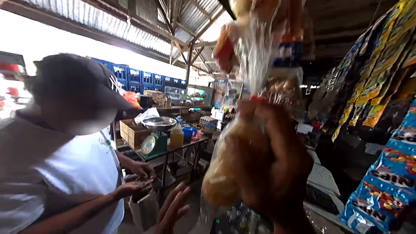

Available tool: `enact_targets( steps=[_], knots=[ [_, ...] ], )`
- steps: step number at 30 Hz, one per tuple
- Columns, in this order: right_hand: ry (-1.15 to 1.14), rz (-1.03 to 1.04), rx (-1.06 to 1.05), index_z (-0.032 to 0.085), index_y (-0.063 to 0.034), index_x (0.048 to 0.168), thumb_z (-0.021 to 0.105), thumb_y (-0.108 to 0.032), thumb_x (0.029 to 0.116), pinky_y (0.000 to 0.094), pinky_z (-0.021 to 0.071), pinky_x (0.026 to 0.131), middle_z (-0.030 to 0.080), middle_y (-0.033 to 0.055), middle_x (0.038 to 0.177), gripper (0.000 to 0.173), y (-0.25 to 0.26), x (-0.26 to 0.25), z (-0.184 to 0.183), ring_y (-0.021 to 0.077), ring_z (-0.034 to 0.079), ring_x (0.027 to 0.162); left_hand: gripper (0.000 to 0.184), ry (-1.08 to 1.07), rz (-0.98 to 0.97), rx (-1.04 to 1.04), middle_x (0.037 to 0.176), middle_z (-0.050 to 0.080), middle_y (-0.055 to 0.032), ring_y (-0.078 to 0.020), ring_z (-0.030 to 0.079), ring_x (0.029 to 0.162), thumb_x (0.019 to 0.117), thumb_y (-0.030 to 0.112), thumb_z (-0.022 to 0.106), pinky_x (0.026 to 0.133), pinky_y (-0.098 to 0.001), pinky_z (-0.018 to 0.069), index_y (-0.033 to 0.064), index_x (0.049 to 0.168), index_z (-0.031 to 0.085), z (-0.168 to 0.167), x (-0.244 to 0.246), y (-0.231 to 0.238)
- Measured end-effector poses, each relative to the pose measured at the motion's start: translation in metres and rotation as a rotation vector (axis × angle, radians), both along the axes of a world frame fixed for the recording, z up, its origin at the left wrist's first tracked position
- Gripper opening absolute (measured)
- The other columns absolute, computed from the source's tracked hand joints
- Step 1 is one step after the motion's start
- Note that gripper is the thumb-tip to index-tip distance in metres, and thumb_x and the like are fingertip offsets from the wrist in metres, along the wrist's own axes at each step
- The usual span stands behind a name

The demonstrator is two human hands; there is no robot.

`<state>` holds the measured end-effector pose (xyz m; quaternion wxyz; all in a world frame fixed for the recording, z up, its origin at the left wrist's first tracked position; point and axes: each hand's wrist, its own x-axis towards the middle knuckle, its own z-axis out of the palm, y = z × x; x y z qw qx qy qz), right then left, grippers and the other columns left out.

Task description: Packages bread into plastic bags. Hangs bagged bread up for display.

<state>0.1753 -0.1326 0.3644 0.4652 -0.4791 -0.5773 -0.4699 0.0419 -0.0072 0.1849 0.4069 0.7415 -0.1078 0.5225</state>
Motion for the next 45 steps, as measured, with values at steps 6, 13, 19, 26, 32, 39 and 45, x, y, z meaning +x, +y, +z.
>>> enact_targets(
  steps=[6,13,19,26,32,39,45],
  knots=[
    [0.202,-0.049,-0.227,0.07,-0.0028,0.122,0.057,-0.046,0.0995,0.0429,0.0472,0.099,0.071,0.0145,0.117,0.051,-0.032,0.002,-0.115,0.0221,0.063,0.114,0.087,-0.016,-0.075,-0.027,0.15,0.052,-0.003,0.0007,0.052,0.131,0.089,0.039,0.079,0.112,-0.0224,0.0442,0.0109,0.157,0.033,-0.026,0.045,-0.053],
    [0.571,0.199,-0.43,0.062,0.0042,0.126,0.061,-0.008,0.099,0.0251,0.06,0.092,0.075,0.005,0.105,0.03,-0.135,0.038,-0.133,0.0074,0.071,0.1,0.075,0.029,-0.326,-0.211,0.144,0.058,0.0098,-0.0006,0.059,0.125,0.0919,0.042,0.075,0.106,-0.0233,0.052,0.0193,0.155,0.04,-0.091,0.065,-0.124],
    [0.771,0.265,-0.413,0.055,0.0031,0.137,0.068,0.0,0.0921,0.0258,0.0632,0.084,0.076,0.0047,0.095,0.046,-0.21,0.053,-0.159,0.0108,0.074,0.087,0.072,0.063,-0.36,-0.233,0.141,0.06,0.0072,-0.0011,0.059,0.124,0.0948,0.043,0.071,0.105,-0.0238,0.0526,0.0135,0.153,0.041,-0.12,0.076,-0.205],
    [0.776,0.17,-0.349,0.054,0.0057,0.134,0.071,-0.001,0.0907,0.0261,0.0634,0.082,0.076,0.0032,0.096,0.047,-0.296,0.06,-0.197,0.0096,0.073,0.088,0.083,0.153,-0.347,-0.208,0.139,0.061,-0.004,-0.0069,0.061,0.123,0.0897,0.047,0.076,0.105,-0.0279,0.0539,0.0049,0.152,0.041,-0.123,0.102,-0.285],
    [0.716,0.152,-0.321,0.052,0.0069,0.132,0.071,-0.002,0.0917,0.0258,0.0624,0.085,0.074,0.0048,0.095,0.045,-0.347,0.075,-0.219,0.0088,0.072,0.09,0.045,0.174,-0.266,-0.077,0.121,0.069,-0.0078,-0.004,0.065,0.109,0.104,0.034,0.06,0.096,-0.0228,0.0557,-0.003,0.13,0.059,-0.097,0.128,-0.326],
    [0.568,-0.124,-0.231,0.065,0.0026,0.109,0.069,-0.011,0.097,0.0257,0.0583,0.09,0.073,0.0084,0.097,0.019,-0.38,0.105,-0.237,0.0107,0.07,0.096,0.014,0.142,-0.187,-0.059,0.107,0.072,-0.0096,-0.007,0.069,0.103,0.1009,0.01,0.061,0.089,-0.0206,0.0576,-0.0018,0.106,0.066,-0.093,0.166,-0.36],
    [0.598,-0.257,-0.275,0.074,0.0015,0.103,0.06,-0.017,0.1032,0.0208,0.0562,0.087,0.073,0.012,0.099,0.023,-0.398,0.108,-0.23,0.0104,0.068,0.097,0.014,0.14,-0.163,0.054,0.103,0.07,-0.0094,-0.0116,0.068,0.102,0.1003,0.015,0.062,0.089,-0.0236,0.0575,0.0023,0.102,0.067,-0.082,0.194,-0.366]
  ],
)
